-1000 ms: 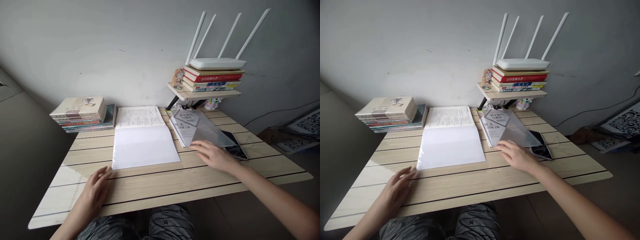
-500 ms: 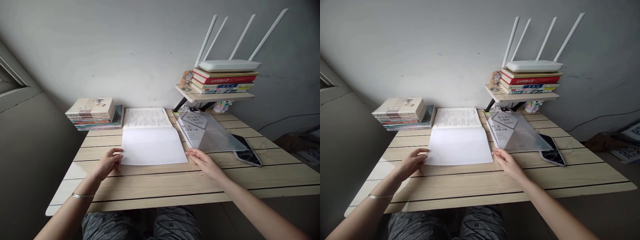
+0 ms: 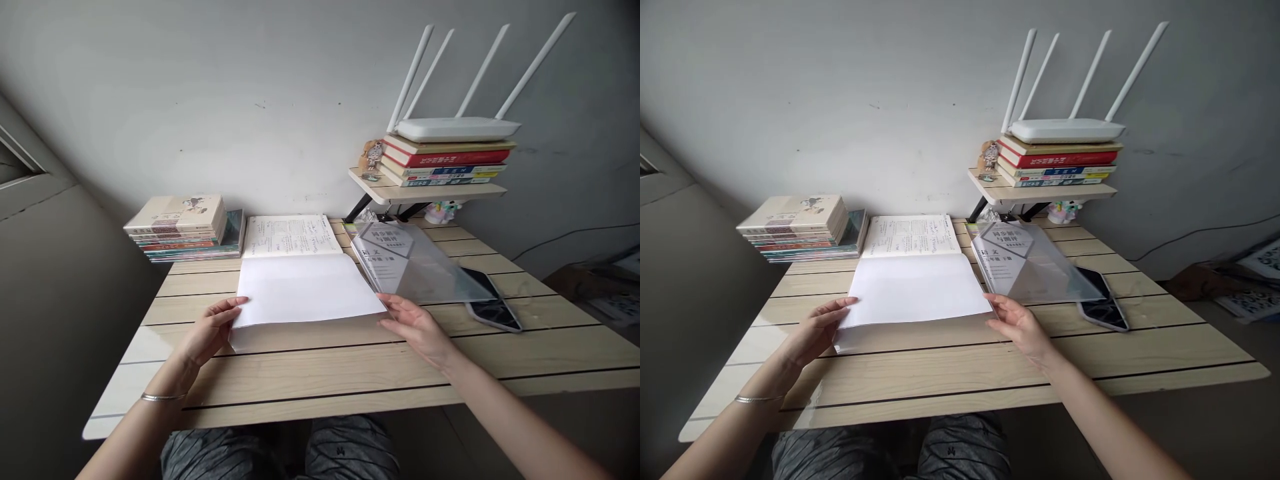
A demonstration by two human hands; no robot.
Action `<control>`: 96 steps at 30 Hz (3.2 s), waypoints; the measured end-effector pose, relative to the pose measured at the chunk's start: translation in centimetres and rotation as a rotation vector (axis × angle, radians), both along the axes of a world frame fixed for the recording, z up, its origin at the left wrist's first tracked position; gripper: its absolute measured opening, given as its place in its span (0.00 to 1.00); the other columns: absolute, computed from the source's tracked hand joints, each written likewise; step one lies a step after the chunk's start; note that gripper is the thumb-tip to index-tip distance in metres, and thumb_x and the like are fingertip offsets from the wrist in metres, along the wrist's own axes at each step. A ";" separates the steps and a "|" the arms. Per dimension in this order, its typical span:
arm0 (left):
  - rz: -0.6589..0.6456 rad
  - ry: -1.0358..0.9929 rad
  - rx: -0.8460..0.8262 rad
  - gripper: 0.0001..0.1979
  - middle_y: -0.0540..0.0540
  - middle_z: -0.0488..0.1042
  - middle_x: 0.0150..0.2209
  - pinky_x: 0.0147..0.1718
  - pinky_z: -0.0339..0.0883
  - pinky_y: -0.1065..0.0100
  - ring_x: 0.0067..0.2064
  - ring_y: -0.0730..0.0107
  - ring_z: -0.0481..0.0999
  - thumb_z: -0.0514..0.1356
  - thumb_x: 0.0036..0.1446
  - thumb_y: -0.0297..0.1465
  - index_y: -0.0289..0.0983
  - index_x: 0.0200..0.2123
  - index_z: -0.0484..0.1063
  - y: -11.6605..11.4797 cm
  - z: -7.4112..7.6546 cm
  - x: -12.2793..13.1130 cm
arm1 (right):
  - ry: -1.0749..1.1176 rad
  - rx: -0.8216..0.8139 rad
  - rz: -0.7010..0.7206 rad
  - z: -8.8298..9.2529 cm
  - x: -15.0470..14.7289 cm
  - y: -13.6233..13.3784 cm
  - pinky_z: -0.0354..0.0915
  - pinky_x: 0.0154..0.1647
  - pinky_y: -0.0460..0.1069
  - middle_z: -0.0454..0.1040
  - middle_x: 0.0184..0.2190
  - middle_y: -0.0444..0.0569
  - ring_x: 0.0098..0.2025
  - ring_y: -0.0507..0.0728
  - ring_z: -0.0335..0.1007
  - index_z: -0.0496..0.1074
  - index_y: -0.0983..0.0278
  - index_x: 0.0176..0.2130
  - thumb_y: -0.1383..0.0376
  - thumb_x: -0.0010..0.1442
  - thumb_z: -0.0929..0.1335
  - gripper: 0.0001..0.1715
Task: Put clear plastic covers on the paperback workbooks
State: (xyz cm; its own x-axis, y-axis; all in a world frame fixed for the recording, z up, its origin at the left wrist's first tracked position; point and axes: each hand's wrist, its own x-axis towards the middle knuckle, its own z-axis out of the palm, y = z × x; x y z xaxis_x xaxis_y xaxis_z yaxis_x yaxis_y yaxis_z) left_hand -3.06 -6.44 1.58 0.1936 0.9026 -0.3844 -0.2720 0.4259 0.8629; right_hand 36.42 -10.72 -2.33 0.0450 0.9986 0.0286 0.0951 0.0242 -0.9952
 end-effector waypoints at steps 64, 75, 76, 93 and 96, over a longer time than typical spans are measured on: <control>-0.068 1.329 0.718 0.14 0.46 0.68 0.31 0.37 0.66 0.61 0.35 0.63 0.70 0.54 0.57 0.40 0.38 0.24 0.69 -3.8 -3.1 0.0 | -0.748 0.350 -0.188 -2.7 -3.3 -0.4 0.63 0.37 0.52 0.72 0.26 0.48 0.34 0.58 0.69 0.66 0.61 0.21 0.57 0.58 0.65 0.17; -0.010 1.399 0.699 0.14 0.46 0.68 0.30 0.38 0.64 0.60 0.35 0.62 0.69 0.54 0.57 0.39 0.39 0.23 0.67 -4.1 -3.0 0.5 | -0.781 0.359 -0.230 -2.9 -3.6 -0.3 0.61 0.35 0.51 0.71 0.25 0.47 0.31 0.56 0.67 0.63 0.61 0.20 0.57 0.58 0.64 0.18; -0.009 1.402 0.696 0.14 0.46 0.68 0.30 0.38 0.64 0.60 0.35 0.62 0.69 0.54 0.57 0.39 0.39 0.23 0.67 -4.1 -3.0 0.6 | -0.785 0.362 -0.232 -2.9 -3.6 -0.2 0.61 0.35 0.51 0.70 0.25 0.47 0.31 0.56 0.67 0.63 0.61 0.20 0.57 0.58 0.64 0.18; -0.018 1.430 0.630 0.16 0.44 0.68 0.31 0.39 0.63 0.58 0.36 0.60 0.67 0.51 0.58 0.41 0.39 0.23 0.66 -4.3 -3.1 0.8 | -0.859 0.369 -0.269 -3.6 -3.8 -0.1 0.59 0.35 0.51 0.68 0.24 0.47 0.30 0.56 0.63 0.60 0.60 0.21 0.56 0.59 0.63 0.18; -0.013 1.438 0.629 0.16 0.44 0.68 0.31 0.39 0.63 0.57 0.35 0.60 0.67 0.51 0.58 0.41 0.39 0.23 0.66 -4.2 -3.0 0.9 | -0.863 0.365 -0.267 -3.6 -3.8 0.0 0.58 0.34 0.51 0.67 0.23 0.47 0.29 0.56 0.62 0.60 0.60 0.21 0.57 0.59 0.63 0.18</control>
State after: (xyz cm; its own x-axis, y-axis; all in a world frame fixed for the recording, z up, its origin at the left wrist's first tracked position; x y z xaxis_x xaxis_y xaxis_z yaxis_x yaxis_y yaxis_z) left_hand -2.15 -10.62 -1.43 0.0192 0.9841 0.1765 0.9035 -0.0927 0.4185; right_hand 32.59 -10.75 -5.94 0.0874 0.8817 0.4637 0.8354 0.1887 -0.5162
